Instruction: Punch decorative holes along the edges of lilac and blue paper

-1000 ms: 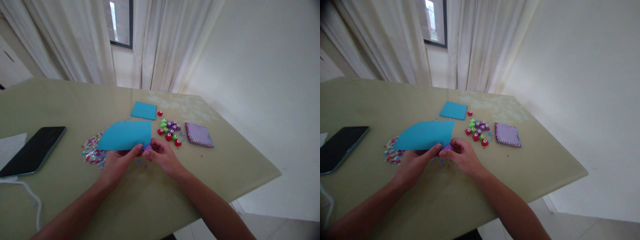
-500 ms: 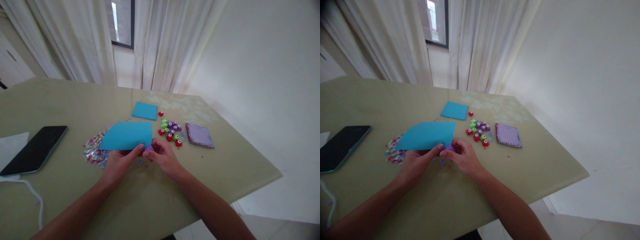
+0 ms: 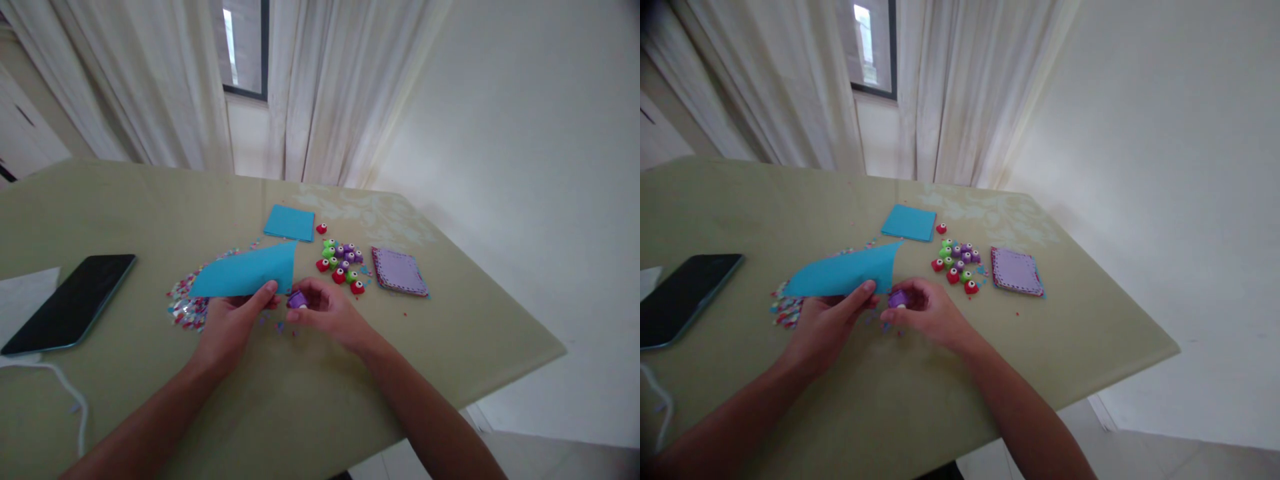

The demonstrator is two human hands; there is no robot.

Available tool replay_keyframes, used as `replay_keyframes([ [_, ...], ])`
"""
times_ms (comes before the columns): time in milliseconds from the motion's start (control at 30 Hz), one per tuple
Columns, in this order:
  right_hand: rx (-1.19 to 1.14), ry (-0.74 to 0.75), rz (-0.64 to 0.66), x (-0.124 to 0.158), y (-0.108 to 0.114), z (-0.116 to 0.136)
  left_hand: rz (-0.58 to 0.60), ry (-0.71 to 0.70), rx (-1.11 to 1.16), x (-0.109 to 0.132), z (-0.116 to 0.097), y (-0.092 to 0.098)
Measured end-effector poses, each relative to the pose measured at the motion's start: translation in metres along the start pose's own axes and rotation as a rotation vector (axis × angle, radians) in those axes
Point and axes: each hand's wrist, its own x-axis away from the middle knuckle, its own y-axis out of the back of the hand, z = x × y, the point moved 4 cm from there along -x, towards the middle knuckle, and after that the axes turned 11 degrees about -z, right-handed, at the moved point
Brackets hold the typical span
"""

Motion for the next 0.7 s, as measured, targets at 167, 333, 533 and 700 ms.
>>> replay_keyframes([
  [167, 0.636, 0.281, -0.06, -0.002, 0.022, 0.011, -0.053, 0.053, 0.176, -0.005, 0.0, -0.001],
  [333, 1.031, 0.393, -0.108, -0.006, 0.022, -0.003, -0.042, 0.028, 0.119, -0.005, 0.001, -0.001],
  [533, 0.907, 0.444, -0.27, -0.007, 0.027, 0.006, -0.011, 0.013, 0.064, -0.003, 0.004, 0.0],
  [700, 0.333, 0.298, -0.197, -0.002, 0.016, 0.009, 0.065, -0.092, -0.184, 0.006, -0.001, -0.002],
])
